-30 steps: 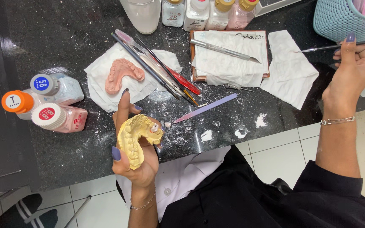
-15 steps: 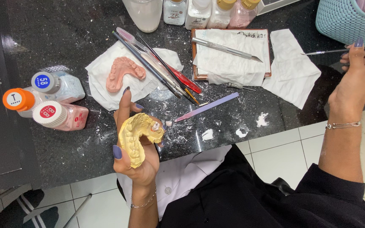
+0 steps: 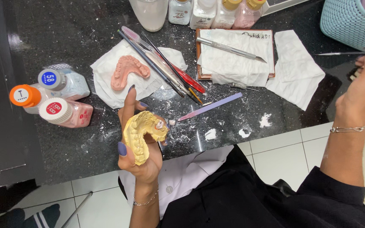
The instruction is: The person holds a yellow dental stone model of an upper denture in one hand and uses a fine brush to apply and shape small amounts of white ceramic material onto the artificial teeth. They periodically dip the brush, add material, and refine the surface of individual teeth on the model.
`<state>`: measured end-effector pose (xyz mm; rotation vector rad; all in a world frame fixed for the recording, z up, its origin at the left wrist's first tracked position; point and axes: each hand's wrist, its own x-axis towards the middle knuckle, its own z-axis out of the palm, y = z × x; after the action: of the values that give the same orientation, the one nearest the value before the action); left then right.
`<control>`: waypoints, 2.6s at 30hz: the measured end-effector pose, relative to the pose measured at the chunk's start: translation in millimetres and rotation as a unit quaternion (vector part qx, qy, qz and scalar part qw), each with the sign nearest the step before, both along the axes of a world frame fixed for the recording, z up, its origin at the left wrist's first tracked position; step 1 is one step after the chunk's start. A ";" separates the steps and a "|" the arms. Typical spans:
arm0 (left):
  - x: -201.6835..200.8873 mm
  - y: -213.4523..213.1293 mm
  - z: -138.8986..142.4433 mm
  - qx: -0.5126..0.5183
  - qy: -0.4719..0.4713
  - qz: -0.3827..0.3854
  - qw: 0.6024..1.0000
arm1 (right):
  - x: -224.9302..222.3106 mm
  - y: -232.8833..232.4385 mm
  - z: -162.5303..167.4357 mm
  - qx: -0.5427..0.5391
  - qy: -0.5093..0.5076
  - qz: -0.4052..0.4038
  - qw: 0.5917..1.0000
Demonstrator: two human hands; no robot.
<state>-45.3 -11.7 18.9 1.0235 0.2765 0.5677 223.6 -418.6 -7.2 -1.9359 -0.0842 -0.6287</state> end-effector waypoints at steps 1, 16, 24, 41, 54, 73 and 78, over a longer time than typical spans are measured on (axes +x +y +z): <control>1.1 -0.2 0.2 0.006 0.000 0.002 1.000 | 2.5 -2.0 0.1 0.042 -0.024 0.029 0.998; 8.0 7.5 -10.6 -0.007 -0.037 0.070 0.997 | -73.4 212.7 111.5 -0.017 -0.058 0.564 0.823; 13.0 14.9 -2.5 0.076 0.019 0.104 0.991 | -91.1 295.2 142.8 -0.153 -0.063 0.725 0.669; 2.0 17.7 9.2 0.146 0.164 0.073 0.973 | -76.5 291.9 107.0 -0.094 -0.059 0.719 0.686; 3.0 12.2 -4.9 -0.085 -0.003 0.126 0.988 | -71.0 304.3 56.9 -0.114 0.162 0.620 0.759; 7.2 13.0 -7.0 -0.062 0.003 0.119 0.991 | -69.4 306.8 54.4 -0.173 0.069 0.624 0.759; 7.2 13.4 -5.9 -0.058 -0.002 0.113 0.992 | -70.2 307.1 53.3 -0.145 0.159 0.622 0.753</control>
<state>-38.1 1.7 13.0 0.8831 0.4199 0.7493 153.4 -111.5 46.1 -1.7450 -1.1993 0.6492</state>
